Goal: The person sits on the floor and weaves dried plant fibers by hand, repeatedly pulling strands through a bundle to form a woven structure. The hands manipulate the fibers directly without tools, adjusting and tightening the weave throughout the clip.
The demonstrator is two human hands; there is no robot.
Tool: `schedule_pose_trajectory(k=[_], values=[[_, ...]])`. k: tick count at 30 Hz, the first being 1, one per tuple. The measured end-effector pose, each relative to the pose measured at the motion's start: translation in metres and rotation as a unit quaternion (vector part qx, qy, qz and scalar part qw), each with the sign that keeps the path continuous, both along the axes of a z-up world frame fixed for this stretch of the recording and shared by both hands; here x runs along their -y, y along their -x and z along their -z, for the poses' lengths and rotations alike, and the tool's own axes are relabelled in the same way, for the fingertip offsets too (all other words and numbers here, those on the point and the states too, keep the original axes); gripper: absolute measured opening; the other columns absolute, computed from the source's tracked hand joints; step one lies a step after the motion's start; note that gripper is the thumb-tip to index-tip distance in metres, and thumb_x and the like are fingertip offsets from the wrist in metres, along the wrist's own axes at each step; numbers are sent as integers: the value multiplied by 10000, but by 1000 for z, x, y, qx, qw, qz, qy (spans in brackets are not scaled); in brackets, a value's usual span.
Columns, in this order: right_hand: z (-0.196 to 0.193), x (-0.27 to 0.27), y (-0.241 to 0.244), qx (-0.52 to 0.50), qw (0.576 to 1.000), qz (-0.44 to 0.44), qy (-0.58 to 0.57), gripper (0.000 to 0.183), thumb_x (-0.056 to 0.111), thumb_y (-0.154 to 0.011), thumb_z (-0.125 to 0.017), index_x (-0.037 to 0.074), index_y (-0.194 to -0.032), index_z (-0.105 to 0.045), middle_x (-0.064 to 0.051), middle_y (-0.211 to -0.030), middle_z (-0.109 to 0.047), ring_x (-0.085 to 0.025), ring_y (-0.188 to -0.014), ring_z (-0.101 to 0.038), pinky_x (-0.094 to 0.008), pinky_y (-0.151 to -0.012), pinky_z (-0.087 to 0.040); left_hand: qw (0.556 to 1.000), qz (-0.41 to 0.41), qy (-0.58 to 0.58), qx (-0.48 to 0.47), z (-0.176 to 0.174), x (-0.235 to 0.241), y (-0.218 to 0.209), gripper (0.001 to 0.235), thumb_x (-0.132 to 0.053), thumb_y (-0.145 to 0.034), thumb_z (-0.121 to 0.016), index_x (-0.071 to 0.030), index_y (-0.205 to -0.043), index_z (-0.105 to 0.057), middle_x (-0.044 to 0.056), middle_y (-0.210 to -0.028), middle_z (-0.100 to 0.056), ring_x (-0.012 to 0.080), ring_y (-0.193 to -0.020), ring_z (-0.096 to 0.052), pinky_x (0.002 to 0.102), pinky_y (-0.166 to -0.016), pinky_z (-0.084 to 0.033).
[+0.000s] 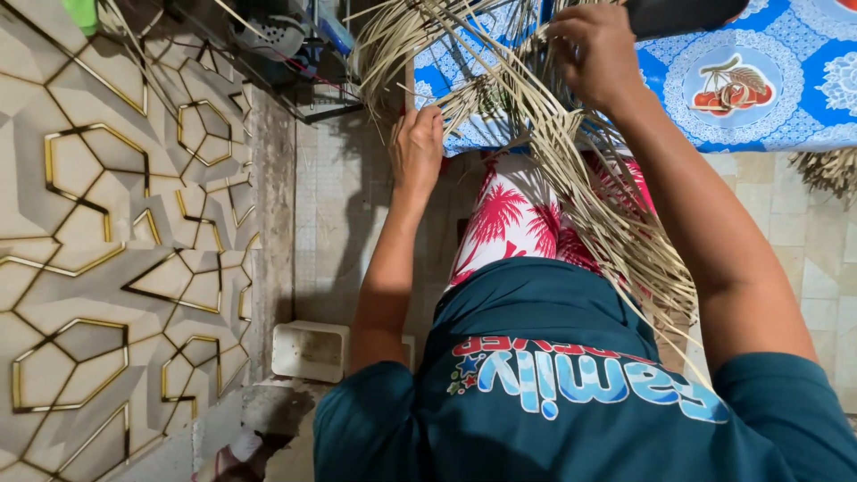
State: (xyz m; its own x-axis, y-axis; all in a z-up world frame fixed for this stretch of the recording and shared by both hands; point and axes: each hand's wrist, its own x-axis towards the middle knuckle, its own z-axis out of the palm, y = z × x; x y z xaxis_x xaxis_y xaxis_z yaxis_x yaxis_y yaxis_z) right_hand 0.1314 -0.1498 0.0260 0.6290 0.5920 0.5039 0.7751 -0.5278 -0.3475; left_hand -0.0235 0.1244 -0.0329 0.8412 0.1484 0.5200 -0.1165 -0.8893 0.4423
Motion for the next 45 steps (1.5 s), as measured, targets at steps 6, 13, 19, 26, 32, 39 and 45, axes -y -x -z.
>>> schedule_pose_trajectory(k=[6,13,19,26,32,39,45], values=[[2,-20,6,6,990,-1,139,296,125,-1049,-652,136,-1329,-750,-137,-1315,-747,-320,-1213,-651,-450,-970,-414,999,-6,20,-35,2,1,-3,156,-31,-945,-669,-47,-1094,-713,160,-962,-708,413,-818,-685,513,-710,-537],[15,-14,2,-29,978,-11,207,338,233,-1075,-566,192,-1380,-706,-173,-1419,-665,-363,-1263,-616,-543,-992,-356,953,79,279,-94,-39,1,6,73,-73,-982,-615,-79,-998,-686,33,-738,-625,134,-579,-498,319,-561,-398],[31,-14,-4,-22,973,17,229,350,311,-1073,-568,233,-1385,-708,-116,-1397,-687,-327,-1243,-620,-496,-989,-321,881,100,435,-157,-44,-25,21,87,-125,-953,-711,-86,-1028,-732,27,-963,-738,101,-849,-646,224,-763,-520],[42,-12,-8,-28,973,24,227,350,323,-1110,-518,225,-1383,-714,-112,-1374,-702,-324,-1245,-620,-519,-1025,-304,669,279,688,-34,-80,-170,131,322,-228,-1076,-564,-8,-1296,-648,151,-1267,-693,265,-1113,-689,352,-978,-611],[46,-11,-11,-15,972,26,234,331,342,-1106,-535,256,-1367,-719,-73,-1383,-694,-307,-1242,-612,-524,-1015,-302,598,136,728,305,-103,-372,344,187,-181,-1067,-601,-125,-1232,-667,16,-1138,-693,106,-909,-664,228,-784,-584],[43,-12,-13,-25,967,22,253,367,360,-1090,-540,267,-1413,-687,-85,-1403,-683,-313,-1253,-611,-519,-1020,-320,858,-76,100,498,-219,-284,326,310,-206,-1034,-414,71,-1018,-552,294,-966,-554,428,-915,-520,610,-850,-450],[15,3,-16,-17,986,-14,162,369,121,-940,-598,203,-1259,-766,-71,-1343,-712,-322,-1139,-648,-528,-921,-324,897,-101,-11,431,-232,-158,188,456,-281,-1070,-328,34,-847,-572,210,-760,-633,310,-669,-625,397,-632,-503]])
